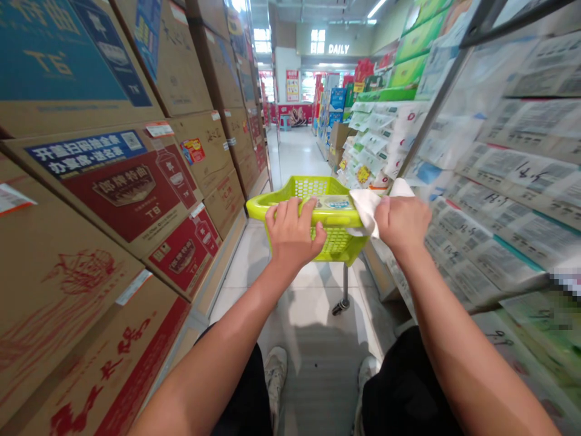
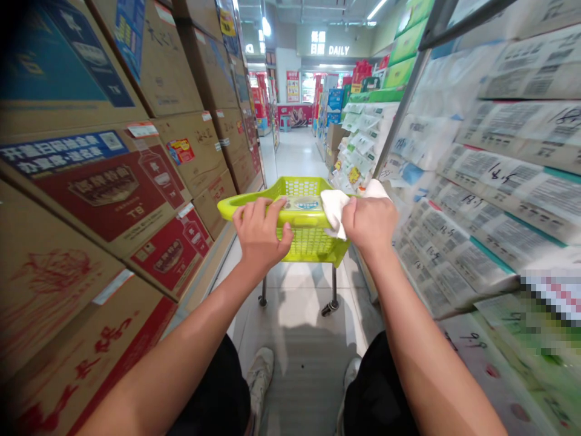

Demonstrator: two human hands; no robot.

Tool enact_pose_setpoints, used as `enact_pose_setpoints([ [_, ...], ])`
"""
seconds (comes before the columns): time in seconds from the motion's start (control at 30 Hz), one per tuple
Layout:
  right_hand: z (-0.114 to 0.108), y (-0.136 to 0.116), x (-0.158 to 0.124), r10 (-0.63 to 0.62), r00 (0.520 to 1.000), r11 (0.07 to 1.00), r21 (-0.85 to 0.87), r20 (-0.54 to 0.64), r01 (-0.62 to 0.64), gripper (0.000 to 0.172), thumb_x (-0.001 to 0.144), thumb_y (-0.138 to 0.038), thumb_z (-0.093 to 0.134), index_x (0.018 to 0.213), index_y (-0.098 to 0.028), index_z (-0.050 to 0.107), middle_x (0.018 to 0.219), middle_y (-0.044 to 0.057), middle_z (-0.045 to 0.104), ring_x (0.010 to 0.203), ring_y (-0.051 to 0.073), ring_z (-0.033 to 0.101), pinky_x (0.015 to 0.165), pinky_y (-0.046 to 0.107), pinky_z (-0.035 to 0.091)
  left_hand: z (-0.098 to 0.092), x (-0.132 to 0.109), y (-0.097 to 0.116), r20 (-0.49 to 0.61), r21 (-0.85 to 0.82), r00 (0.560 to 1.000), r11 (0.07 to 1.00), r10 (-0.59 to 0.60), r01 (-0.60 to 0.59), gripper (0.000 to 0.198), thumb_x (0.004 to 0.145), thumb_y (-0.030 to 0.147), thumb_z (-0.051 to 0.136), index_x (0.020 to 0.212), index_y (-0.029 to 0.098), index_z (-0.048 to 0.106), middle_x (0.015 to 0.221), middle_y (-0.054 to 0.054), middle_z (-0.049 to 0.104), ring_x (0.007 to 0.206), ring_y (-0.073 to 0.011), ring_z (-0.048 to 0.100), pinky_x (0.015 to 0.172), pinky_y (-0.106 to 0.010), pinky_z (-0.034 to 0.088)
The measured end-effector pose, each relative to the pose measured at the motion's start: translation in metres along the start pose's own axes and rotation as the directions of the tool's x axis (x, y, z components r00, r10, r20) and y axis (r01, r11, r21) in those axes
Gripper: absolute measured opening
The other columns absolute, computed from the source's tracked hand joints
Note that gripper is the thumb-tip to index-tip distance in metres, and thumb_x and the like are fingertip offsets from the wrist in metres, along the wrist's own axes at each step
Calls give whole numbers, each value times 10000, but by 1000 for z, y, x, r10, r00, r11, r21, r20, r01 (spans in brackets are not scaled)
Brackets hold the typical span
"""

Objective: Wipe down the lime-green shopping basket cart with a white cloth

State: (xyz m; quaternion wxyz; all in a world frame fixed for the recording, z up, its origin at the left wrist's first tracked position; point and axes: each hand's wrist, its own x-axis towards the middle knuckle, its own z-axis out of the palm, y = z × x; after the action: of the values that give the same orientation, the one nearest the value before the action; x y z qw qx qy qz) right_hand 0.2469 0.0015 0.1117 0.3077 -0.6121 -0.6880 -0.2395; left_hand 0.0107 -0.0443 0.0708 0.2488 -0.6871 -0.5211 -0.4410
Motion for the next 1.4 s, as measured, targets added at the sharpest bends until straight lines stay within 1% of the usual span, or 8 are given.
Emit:
enact_pose_setpoints([
  [0.17,28,-2,-26,-46,978,992,107,-203,69,430,973,-355,299,793,-218,665,836,144,662,900,322,575,899,477,379,0,4,-6,35,7,999,1000,-15,15,484,900,366,559,1355,221,636,1223,-131,662,1133,-330,562,1083,-510,325],
  [0.27,31,-3,-27,-45,974,992,104,-223,70,420,968,-363,306,845,-215,679,899,158,670,943,332,572,895,471,384,2,6,-7,48,6,998,1000,-27,27,490,894,359,567,1357,214,637,1215,-132,660,1140,-329,562,1091,-511,325],
  [0.43,12,-4,-5,73,995,997,14,-62,-72,451,963,-344,373,804,-159,753,751,163,682,799,311,615,774,420,412,7,7,-3,38,25,999,1000,-2,1,507,893,368,572,1366,199,639,1220,-136,665,1134,-328,567,1082,-509,332],
  [0.67,-6,1,26,36,964,998,-66,262,-20,479,947,-397,436,818,-116,802,856,241,750,826,365,690,713,412,426,7,6,-1,42,38,999,999,-1,-1,510,899,384,553,1372,212,637,1233,-145,672,1127,-342,568,1069,-528,336],
  [0.8,8,1,12,25,998,999,-24,55,-23,482,963,-369,385,788,-126,763,787,214,708,812,347,650,755,434,417,8,5,-5,30,52,999,999,11,-12,516,893,388,552,1370,210,638,1236,-147,673,1128,-340,568,1063,-524,342],
  [0.93,28,1,-13,-25,984,996,81,-179,39,461,981,-348,308,779,-200,695,766,143,648,845,316,588,858,466,398,7,5,-5,58,27,998,1000,-2,0,532,890,379,556,1392,218,626,1255,-150,664,1149,-354,562,1073,-537,331],
  [1.17,40,-11,-39,31,934,968,242,-357,61,523,1011,-358,223,1124,-163,695,1133,203,683,1123,360,576,1050,551,346,3,6,-4,61,24,998,1000,3,-5,532,885,347,560,1392,199,620,1250,-149,664,1151,-345,562,1086,-527,334],
  [1.4,-4,-39,-15,15,998,961,275,-59,2,578,1064,-385,221,1100,-179,760,1052,168,764,1029,328,650,957,442,410,3,5,10,66,42,998,999,-14,11,614,807,342,614,1402,189,609,1243,-158,667,1131,-364,566,1074,-533,342],
])
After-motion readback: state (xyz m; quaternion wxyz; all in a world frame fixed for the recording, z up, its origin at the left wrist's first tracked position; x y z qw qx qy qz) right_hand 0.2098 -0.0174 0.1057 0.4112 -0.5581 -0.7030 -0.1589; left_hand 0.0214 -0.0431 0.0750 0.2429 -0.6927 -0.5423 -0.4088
